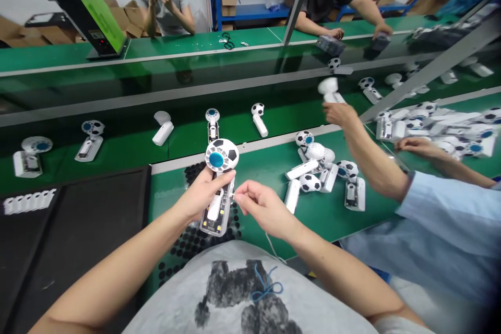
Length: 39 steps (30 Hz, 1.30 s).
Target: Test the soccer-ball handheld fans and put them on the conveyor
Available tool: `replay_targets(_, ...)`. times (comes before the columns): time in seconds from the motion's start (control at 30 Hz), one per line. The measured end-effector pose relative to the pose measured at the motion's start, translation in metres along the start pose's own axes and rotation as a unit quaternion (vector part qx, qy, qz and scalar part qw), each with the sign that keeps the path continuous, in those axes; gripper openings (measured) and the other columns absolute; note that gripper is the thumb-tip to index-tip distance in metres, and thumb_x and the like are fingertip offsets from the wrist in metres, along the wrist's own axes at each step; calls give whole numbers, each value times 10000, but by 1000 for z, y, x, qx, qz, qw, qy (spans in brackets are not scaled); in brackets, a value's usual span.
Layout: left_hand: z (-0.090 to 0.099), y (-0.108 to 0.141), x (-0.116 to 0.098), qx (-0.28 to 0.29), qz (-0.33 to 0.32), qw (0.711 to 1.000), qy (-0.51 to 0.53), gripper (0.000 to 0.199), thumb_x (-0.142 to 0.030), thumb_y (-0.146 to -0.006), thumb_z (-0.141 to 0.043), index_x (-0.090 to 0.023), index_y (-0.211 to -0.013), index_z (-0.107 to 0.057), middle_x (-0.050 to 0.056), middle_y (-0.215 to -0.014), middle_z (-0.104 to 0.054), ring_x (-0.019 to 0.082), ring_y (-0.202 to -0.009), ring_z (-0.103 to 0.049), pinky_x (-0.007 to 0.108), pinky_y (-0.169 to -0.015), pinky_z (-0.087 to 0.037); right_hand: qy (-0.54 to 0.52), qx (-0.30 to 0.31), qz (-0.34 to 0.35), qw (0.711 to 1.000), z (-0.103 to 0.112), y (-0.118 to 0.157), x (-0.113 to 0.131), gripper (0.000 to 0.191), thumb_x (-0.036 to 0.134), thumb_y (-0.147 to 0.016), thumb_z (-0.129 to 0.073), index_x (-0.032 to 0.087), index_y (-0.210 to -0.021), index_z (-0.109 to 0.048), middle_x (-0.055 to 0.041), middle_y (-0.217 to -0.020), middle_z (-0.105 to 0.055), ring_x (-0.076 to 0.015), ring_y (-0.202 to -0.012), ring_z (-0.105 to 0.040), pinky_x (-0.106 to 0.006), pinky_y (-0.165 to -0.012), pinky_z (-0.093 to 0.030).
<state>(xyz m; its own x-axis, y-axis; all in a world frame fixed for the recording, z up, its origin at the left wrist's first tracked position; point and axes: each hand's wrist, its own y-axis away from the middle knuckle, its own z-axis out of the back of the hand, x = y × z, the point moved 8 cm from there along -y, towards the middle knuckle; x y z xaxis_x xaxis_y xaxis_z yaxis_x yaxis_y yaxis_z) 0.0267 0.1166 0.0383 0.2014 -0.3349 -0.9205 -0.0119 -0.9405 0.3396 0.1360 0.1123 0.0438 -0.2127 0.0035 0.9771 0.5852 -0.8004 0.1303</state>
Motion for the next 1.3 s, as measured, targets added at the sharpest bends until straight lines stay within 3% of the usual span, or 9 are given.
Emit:
replay_targets(0.17,-5,4,7,16,17,1000,-16,398,-361,-682,-646,-181,-1013,-518,-5,-720,-569,118,-580,-509,240,-561,-403,26,7,8,1000,0,4,1,121,268,-850,-451,188,-770,-493,51,-571,-497,-86,-513,-437,-210,-507,-345)
replay_targets(0.33,3,4,8,-20,-8,997,-72,425,-327,-669,-658,-167,-1041,-525,62,-1008,-594,172,-857,-552,258,-729,-424,55,28,3,998,-9,4,-4,123,225,-843,-446,189,-730,-476,50,-557,-516,-83,-491,-440,-211,-509,-343)
replay_targets(0.53,1,7,21,-1,53,998,-35,402,-348,-661,-656,-168,-989,-507,20,-792,-601,144,-641,-554,261,-600,-426,32,40,-3,999,-20,-4,-13,110,220,-836,-447,191,-732,-471,51,-550,-517,-88,-505,-447,-213,-525,-350)
replay_targets(0.67,16,-5,19,-17,25,997,-66,377,-333,-657,-658,-159,-969,-540,41,-891,-621,155,-742,-567,253,-670,-430,16,48,-24,998,-19,-11,-22,106,229,-815,-468,186,-719,-479,53,-547,-487,-82,-493,-416,-203,-486,-319)
replay_targets(0.83,107,-57,5,-179,-21,976,-122,465,-368,-634,-653,-148,-1023,-525,59,-868,-628,173,-698,-575,268,-631,-433,-78,-2,-112,991,17,-13,-40,172,320,-779,-516,183,-693,-455,84,-492,-367,-64,-420,-282,-195,-402,-195)
replay_targets(0.9,133,-88,4,-183,-15,973,-138,457,-360,-614,-666,-133,-990,-542,54,-787,-623,165,-633,-562,274,-601,-433,-89,-18,-117,989,29,-14,-43,203,354,-774,-527,181,-701,-452,87,-497,-355,-63,-428,-264,-197,-407,-179)
replay_targets(1.07,150,-167,-2,-167,-41,970,-172,346,-324,-620,-665,-128,-896,-592,77,-782,-637,175,-654,-572,282,-619,-445,-68,1,-119,991,29,-17,-48,256,417,-810,-495,185,-715,-448,86,-506,-320,-76,-462,-240,-207,-431,-178)
replay_targets(1.17,159,-202,-14,-205,-52,956,-203,276,-294,-617,-670,-137,-834,-603,87,-799,-643,203,-722,-584,280,-636,-438,-63,0,-132,989,27,-20,-52,308,483,-803,-486,192,-709,-454,77,-510,-305,-89,-479,-246,-214,-431,-169)
replay_targets(1.3,187,-225,-36,-286,-49,928,-235,227,-296,-567,-723,-142,-663,-586,107,-777,-630,273,-890,-568,285,-682,-421,-70,-19,-152,986,35,-25,-57,374,562,-774,-477,198,-698,-442,76,-507,-293,-92,-478,-232,-226,-437,-153)
